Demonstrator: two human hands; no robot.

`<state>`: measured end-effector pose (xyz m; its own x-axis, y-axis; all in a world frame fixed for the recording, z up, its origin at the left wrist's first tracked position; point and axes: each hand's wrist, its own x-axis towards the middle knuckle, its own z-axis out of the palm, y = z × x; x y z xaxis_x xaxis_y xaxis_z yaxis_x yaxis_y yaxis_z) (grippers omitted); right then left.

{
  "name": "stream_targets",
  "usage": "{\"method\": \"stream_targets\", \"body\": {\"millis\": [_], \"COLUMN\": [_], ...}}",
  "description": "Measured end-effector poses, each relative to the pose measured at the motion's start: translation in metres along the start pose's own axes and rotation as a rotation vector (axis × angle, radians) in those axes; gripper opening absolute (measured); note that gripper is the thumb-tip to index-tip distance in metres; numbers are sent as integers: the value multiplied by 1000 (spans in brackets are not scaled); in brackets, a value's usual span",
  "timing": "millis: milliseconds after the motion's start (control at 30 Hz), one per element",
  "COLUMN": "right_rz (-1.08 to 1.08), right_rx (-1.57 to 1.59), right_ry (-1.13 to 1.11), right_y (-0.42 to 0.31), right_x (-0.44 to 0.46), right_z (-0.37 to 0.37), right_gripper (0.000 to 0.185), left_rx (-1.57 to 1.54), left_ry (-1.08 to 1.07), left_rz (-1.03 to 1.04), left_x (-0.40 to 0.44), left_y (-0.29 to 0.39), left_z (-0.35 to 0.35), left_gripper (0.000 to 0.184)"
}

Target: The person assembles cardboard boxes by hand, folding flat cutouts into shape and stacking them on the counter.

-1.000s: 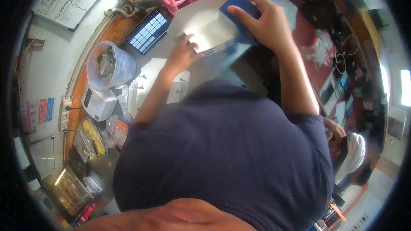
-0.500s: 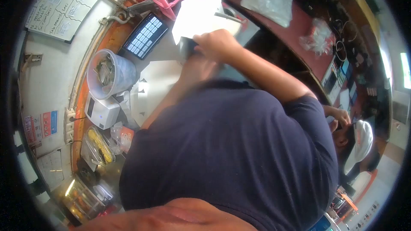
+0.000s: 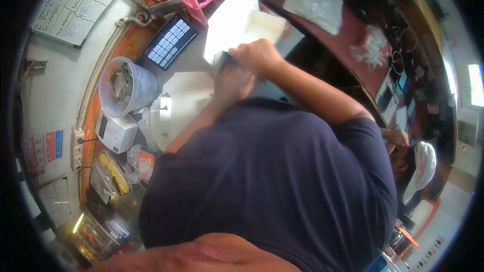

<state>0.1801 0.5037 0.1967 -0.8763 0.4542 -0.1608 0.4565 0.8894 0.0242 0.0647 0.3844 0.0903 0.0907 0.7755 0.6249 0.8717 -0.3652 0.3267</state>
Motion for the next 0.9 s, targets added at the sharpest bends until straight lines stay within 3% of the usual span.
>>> {"method": "stream_targets", "body": {"millis": [167, 267, 367, 667, 767, 867, 900], "right_rz": [50, 0, 26, 57, 82, 119, 123], "right_rx": [-30, -50, -78, -50, -2, -34, -36], "right_ry": [77, 423, 470, 415, 242, -71, -80], "right_y": [-7, -4, -5, -6, -4, -10, -10], "right_x": [1, 2, 1, 4, 0, -9, -9], "right_z": [17, 45, 50, 57, 40, 11, 13], "right_gripper": [27, 15, 19, 26, 26, 23, 24], "left_rx": [-27, -53, -77, -229, -120, 24, 61], "left_ry": [-10, 45, 18, 14, 27, -92, -116], "left_rz": [24, 25, 0, -101, -128, -295, -260], "left_x": [4, 9, 3, -18, -6, -2, -1], "left_y": [1, 6, 4, -2, 7, -1, -5], "left_z": [1, -5, -1, 26, 1, -6, -5], "left_gripper": [18, 16, 17, 24, 28, 33, 36]}}
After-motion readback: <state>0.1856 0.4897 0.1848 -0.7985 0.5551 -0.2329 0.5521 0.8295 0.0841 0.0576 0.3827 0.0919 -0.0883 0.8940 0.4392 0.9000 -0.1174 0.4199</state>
